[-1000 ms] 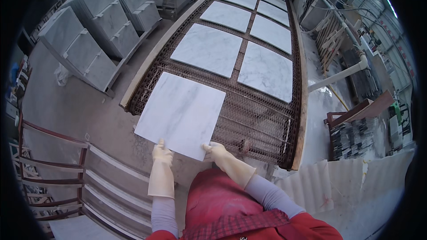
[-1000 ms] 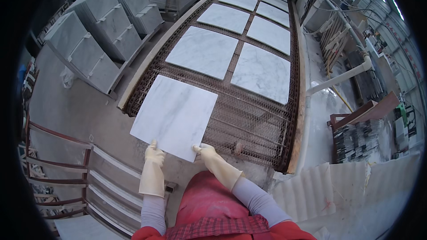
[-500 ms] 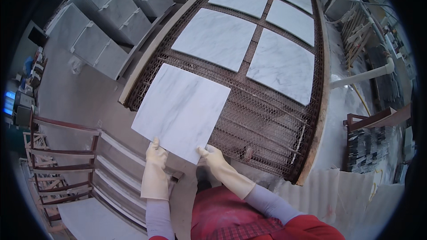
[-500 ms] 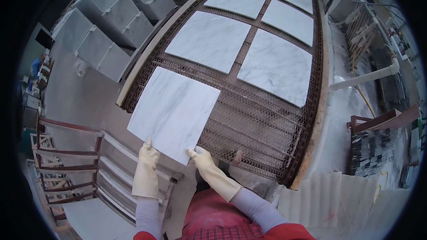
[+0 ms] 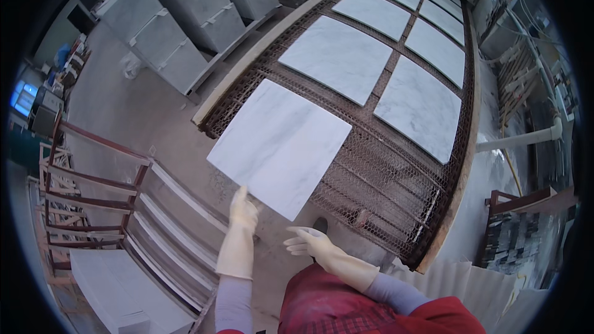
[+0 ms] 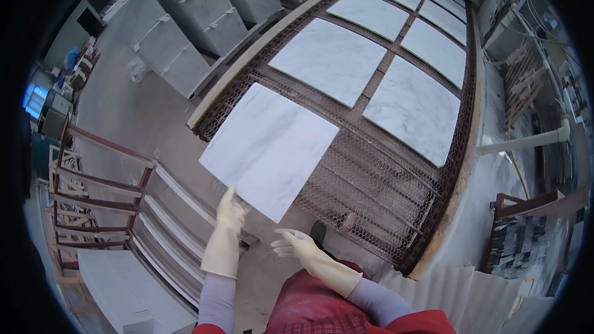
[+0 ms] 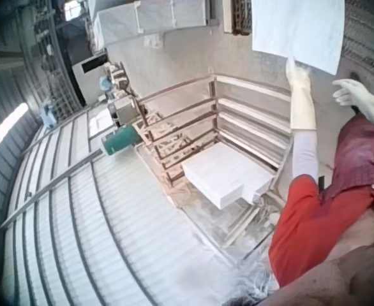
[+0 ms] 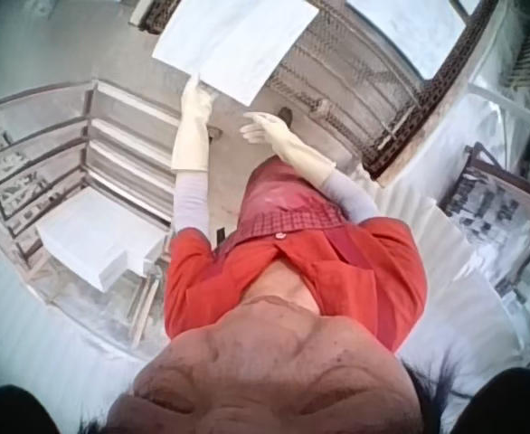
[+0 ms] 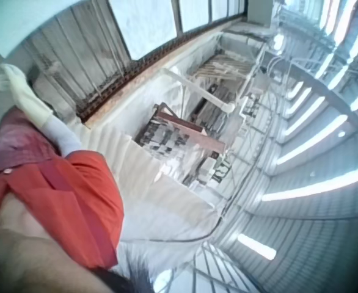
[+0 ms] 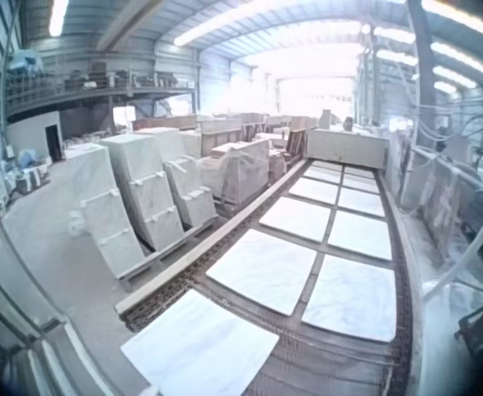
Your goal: The person repeatedly picks up white square tiles from a stack and places them one by one onto a moving conveyor belt. The tiles are arranged in a grid pattern on the belt as it advances.
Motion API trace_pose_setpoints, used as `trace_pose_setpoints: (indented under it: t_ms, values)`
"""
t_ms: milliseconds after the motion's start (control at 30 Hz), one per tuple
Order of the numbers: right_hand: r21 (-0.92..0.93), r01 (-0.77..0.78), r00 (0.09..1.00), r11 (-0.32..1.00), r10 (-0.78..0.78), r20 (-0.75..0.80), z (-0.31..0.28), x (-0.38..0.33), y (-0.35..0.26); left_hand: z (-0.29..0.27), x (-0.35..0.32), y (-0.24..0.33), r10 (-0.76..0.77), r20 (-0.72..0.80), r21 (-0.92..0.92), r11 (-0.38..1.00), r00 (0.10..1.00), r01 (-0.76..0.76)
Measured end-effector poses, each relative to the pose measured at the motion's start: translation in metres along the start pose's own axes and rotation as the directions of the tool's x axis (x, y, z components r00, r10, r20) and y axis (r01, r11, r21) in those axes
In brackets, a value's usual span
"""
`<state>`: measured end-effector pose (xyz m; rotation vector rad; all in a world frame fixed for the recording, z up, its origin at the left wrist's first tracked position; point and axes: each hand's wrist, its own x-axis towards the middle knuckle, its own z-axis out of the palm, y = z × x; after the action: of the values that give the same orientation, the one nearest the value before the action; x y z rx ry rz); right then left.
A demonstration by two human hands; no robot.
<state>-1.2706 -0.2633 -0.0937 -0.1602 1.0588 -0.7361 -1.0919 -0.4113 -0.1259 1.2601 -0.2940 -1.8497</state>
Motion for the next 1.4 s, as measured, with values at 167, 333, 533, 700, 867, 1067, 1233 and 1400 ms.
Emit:
trace_pose_setpoints:
  t_ms: [167, 333, 533, 700, 867, 1067, 1233, 1400]
  values:
    - [-0.174, -0.042, 0.998, 0.984, 0.032, -0.063, -0.019, -0.006, 0.028, -0.059, -0.082, -0.051, -0.057, 0.111, 0.244, 0.969, 0.992, 0.029]
    - [-0.352, -0.087, 0.992, 0.932, 0.049, -0.115, 0.006, -0.037, 0.054, -0.192, -0.206, -0.132, -0.146, -0.195, 0.446, 0.868, 0.97, 0.22]
    - [-0.393, -0.098, 0.995, 0.914, 0.083, -0.055, 0.034, -0.026, 0.128, -0.37, -0.393, -0.293, -0.116, -0.678, 0.125, 0.955, 0.726, 0.27]
    - [-0.407, -0.169, 0.979, 0.898, 0.2, 0.036, 0.077, 0.004, 0.214, -0.436, -0.55, -0.398, -0.126, -0.937, -0.012, 0.943, 0.325, 0.334]
    - [-0.595, -0.141, 0.91, 0.791, 0.34, 0.236, 0.166, -0.007, 0.276, -0.445, -0.59, -0.508, -0.485, -0.791, -0.532, 0.846, 0.374, -0.028]
    - [-0.758, -0.16, 0.813, 0.632, 0.52, 0.262, 0.233, 0.033, 0.338, -0.452, -0.539, -0.5, -0.323, -0.715, -0.687, 0.487, 0.62, -0.539]
    - [-0.865, -0.094, 0.85, 0.492, 0.492, 0.188, 0.296, 0.072, 0.398, -0.528, -0.508, -0.396, -0.137, -0.817, -0.553, 0.463, 0.561, -0.693]
    - [-0.909, -0.246, 0.866, 0.337, 0.497, -0.05, 0.379, 0.11, 0.462, -0.603, -0.522, -0.332, -0.156, -0.815, -0.524, 0.608, 0.558, -0.596]
